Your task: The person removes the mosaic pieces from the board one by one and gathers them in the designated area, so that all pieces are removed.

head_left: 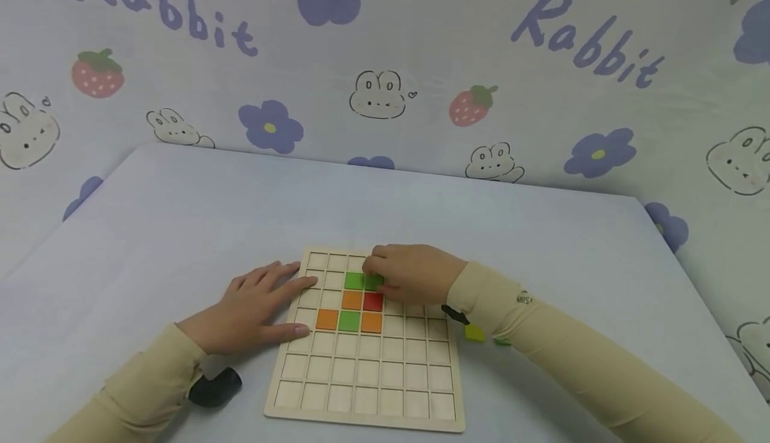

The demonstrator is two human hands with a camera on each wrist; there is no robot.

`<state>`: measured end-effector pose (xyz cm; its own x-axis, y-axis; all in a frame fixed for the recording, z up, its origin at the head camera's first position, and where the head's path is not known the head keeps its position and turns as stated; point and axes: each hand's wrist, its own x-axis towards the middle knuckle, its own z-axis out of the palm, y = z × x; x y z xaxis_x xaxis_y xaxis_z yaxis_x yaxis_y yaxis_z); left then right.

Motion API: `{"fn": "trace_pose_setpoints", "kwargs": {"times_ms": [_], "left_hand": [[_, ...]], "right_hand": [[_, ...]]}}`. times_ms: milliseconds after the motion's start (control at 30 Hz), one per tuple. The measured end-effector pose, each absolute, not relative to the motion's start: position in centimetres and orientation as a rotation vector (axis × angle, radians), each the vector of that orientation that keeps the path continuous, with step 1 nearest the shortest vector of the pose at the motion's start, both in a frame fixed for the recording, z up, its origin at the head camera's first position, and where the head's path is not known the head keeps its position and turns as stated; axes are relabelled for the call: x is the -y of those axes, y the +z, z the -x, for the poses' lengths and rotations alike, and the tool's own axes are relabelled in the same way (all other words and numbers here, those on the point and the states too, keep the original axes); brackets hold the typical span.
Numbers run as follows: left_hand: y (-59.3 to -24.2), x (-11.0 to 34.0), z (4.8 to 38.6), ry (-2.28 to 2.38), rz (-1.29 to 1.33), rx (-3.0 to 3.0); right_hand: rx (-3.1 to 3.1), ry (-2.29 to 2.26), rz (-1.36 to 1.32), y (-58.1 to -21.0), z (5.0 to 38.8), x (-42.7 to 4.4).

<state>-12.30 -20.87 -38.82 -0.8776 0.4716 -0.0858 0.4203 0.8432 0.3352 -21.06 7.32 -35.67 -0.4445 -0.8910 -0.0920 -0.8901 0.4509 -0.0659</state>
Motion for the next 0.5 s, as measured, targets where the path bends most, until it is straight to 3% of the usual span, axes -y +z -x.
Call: {"fn": "trace_pose_setpoints", "kwargs": {"times_ms": [500], "left_hand": [[-38.77, 20.73, 12.33, 0.464, -0.690, -2.855]], "right_hand": [[-2.466, -0.114, 1.714, -35.75, 21.66, -8.07]]}}
